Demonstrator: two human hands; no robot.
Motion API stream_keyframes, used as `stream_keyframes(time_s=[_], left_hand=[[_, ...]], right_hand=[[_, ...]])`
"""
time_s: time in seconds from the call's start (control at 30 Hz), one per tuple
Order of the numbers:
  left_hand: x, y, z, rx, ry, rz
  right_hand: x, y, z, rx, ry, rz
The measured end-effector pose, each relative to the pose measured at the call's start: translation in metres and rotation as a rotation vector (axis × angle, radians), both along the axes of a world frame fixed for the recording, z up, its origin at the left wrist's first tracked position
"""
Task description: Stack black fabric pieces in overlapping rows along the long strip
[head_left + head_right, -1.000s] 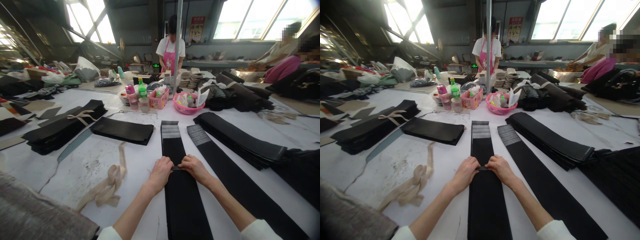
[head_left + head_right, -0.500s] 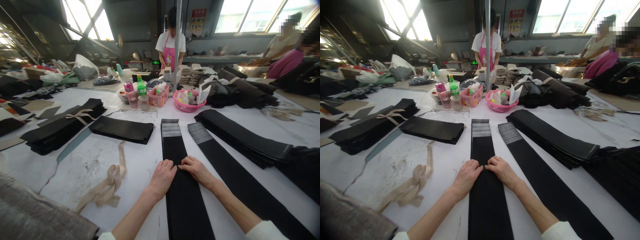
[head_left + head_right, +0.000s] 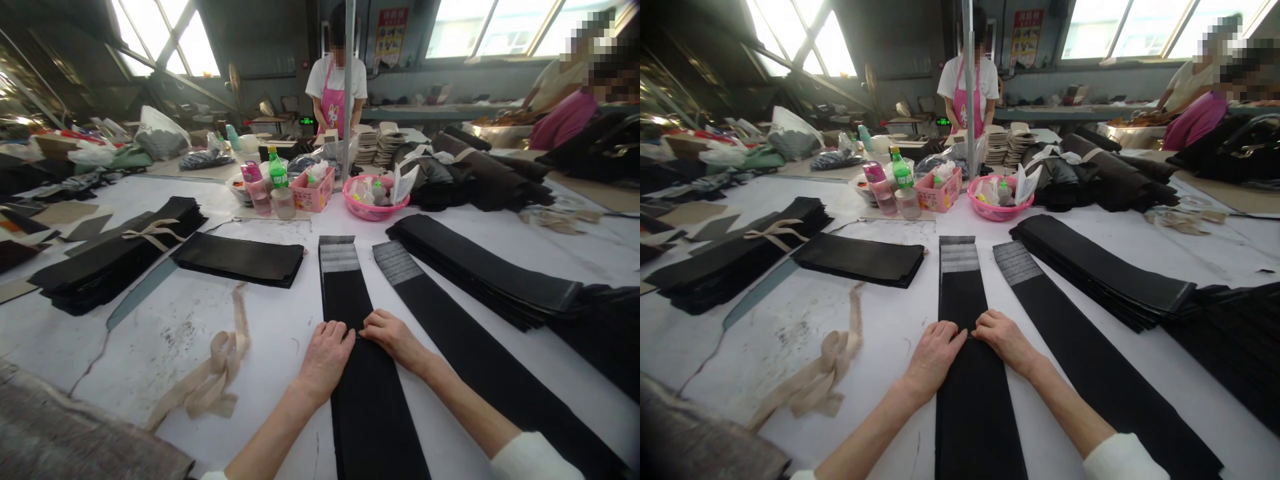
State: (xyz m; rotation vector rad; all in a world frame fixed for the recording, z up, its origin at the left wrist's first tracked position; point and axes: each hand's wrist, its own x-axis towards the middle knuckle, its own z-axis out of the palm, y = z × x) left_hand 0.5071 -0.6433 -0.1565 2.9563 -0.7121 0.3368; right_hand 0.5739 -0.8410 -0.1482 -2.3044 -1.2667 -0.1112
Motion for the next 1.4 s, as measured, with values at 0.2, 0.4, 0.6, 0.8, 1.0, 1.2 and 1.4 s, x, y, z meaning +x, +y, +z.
stream_keyframes(time_s=[0.2, 0.4, 0.6, 0.8, 1.0, 1.2, 1.4], left_hand=[[-0.001, -0.002, 0.0, 0.036, 0.013, 0.006], [-0.002, -0.003, 0.002, 0.049, 0.013, 0.004], [-0.002, -0.005, 0.003, 0.051, -0.012, -0.004], [-0.002, -0.007, 0.004, 0.048, -0.031, 0.001], [-0.001, -0.006, 0.004, 0.042, -0.032, -0.003], [0.001, -0.005, 0.003, 0.044, -0.01, -0.013], [0.002, -0.005, 0.006, 0.048, 0.004, -0.038]], right_hand=[[0.005, -0.007, 0.004, -0.024, 0.081, 0.046], [0.004, -0.008, -0.001, -0.019, 0.067, 0.036], [0.0, -0.007, -0.001, -0.072, -0.033, 0.024], [-0.003, -0.007, -0.001, -0.104, -0.075, -0.014], [-0.004, -0.007, 0.001, -0.107, -0.086, -0.033], [-0.004, -0.007, 0.0, -0.141, -0.072, -0.035], [-0.005, -0.007, 0.0, -0.149, -0.084, -0.041]])
